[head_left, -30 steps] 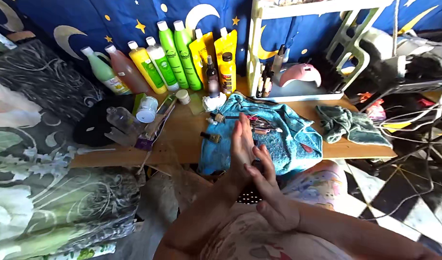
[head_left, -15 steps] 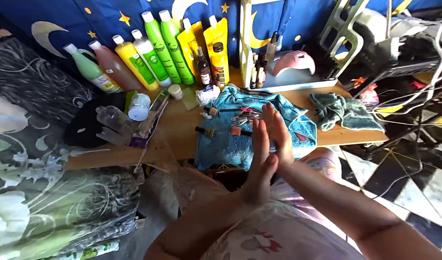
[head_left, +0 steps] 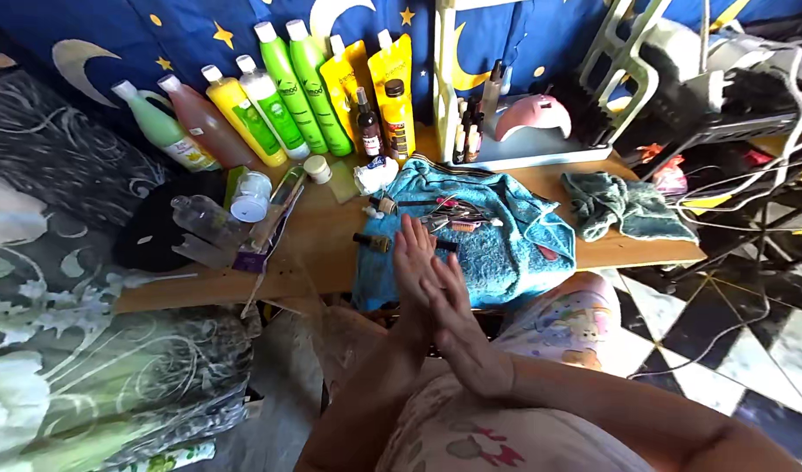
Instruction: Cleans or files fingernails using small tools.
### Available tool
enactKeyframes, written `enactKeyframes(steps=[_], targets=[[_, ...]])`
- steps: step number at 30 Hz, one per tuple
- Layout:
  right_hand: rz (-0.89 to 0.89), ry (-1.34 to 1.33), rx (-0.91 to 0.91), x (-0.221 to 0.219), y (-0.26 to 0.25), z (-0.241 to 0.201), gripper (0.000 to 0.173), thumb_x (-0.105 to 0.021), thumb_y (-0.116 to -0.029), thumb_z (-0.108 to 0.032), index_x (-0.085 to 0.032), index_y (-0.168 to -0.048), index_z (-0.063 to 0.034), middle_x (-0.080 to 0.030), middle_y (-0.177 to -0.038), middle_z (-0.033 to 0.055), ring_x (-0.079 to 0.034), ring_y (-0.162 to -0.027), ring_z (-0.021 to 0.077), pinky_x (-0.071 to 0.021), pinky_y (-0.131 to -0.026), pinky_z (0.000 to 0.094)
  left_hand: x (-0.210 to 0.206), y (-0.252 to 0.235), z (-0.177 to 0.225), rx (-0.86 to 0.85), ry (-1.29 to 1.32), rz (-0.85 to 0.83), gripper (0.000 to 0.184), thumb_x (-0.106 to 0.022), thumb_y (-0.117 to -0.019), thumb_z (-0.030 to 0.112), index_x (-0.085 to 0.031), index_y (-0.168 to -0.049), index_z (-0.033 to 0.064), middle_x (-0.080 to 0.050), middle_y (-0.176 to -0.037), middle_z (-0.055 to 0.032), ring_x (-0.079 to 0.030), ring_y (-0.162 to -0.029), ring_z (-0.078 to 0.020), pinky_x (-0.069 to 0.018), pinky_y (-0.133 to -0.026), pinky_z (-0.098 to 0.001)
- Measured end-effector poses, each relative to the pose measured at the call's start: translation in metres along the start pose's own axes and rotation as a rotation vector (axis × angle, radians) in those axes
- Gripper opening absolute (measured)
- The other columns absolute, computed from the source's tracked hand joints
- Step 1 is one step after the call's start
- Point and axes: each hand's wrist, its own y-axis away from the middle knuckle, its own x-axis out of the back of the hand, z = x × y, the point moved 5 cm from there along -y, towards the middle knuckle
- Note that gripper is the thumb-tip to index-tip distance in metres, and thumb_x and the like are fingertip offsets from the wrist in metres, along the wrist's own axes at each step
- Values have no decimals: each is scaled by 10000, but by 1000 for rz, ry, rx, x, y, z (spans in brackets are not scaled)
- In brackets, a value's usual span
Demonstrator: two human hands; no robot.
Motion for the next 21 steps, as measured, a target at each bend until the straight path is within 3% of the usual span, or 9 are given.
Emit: enactKeyframes(steps=[1,2,4,6,9,13,16,18,21], targets=[[44,-42,-50,6,-8,11,710,-137,-1080,-596,-369,-1602,-173,-284,-1686,93,-214,-1569,285,-192,-1275,547,-27,7,18,375,-47,169,306,-306,-1080,59,-569,-1068,-97,-593,-818,-43,-573,-757,-11,-510,-732,-189],[118,-157,-147,19,-17,26,775,-192,-1073,-612,-317,-1606,-64,-374,-1637,114,-338,-1514,209,-271,-1247,449,-45,12,13,467,-3,196,312,-313,-1062,113,-549,-1207,-31,-635,-992,-20,-608,-921,0,-520,-846,-199],[299,-338,-343,47,-33,57,846,-278,-1043,-663,-171,-1633,-66,-425,-1579,110,-489,-1362,123,-429,-1106,339,-60,23,-5,262,28,-2,460,-482,-998,52,-387,-1419,-106,-538,-1370,-133,-548,-1254,-118,-473,-1073,-309],[290,-405,-406,60,-38,63,769,-233,-1063,-629,-115,-1659,-158,-309,-1672,44,-378,-1490,149,-353,-1208,377,-50,30,-25,-16,45,-67,357,-580,-1011,47,-501,-1345,-50,-574,-1368,-141,-569,-1267,-178,-498,-1068,-363],[122,-467,-444,52,-17,53,639,-216,-1102,-532,-485,-1477,-89,-662,-1325,75,-651,-1185,182,-547,-1013,391,-26,22,-15,-213,-68,-60,281,-595,-1025,133,-586,-1271,-3,-647,-1311,-140,-610,-1248,-238,-513,-1059,-422],[-357,-489,-388,42,11,27,619,-265,-1092,-562,-576,-1273,-58,-644,-929,-15,-612,-805,46,-543,-747,251,-3,12,2,-186,-247,-342,315,-512,-1071,296,-619,-1246,57,-610,-1426,-123,-350,-1499,-346,-140,-1266,-604],[-655,-309,-305,49,12,8,326,-445,-1106,-274,-579,-1230,-4,-630,-922,46,-606,-819,52,-534,-771,246,1,15,7,-24,-157,-597,531,-498,-1067,384,-539,-1422,-9,-521,-1519,-150,-346,-1508,-312,-222,-1271,-521],[-603,-202,-206,68,1,-14,306,-458,-1101,-290,-595,-1147,-20,-583,-812,23,-561,-711,40,-501,-662,221,6,17,4,56,9,-559,797,-431,-1018,616,-330,-1596,77,-388,-1623,-104,-359,-1502,-244,-313,-1237,-437],[-86,-206,25,106,-9,-54,347,-403,-1110,-410,-609,-1121,-131,-581,-769,-43,-562,-655,8,-510,-596,193,19,8,-3,119,370,-155,957,-320,-862,871,-259,-1630,305,-368,-1642,-37,-335,-1517,-270,-296,-1221,-506]])
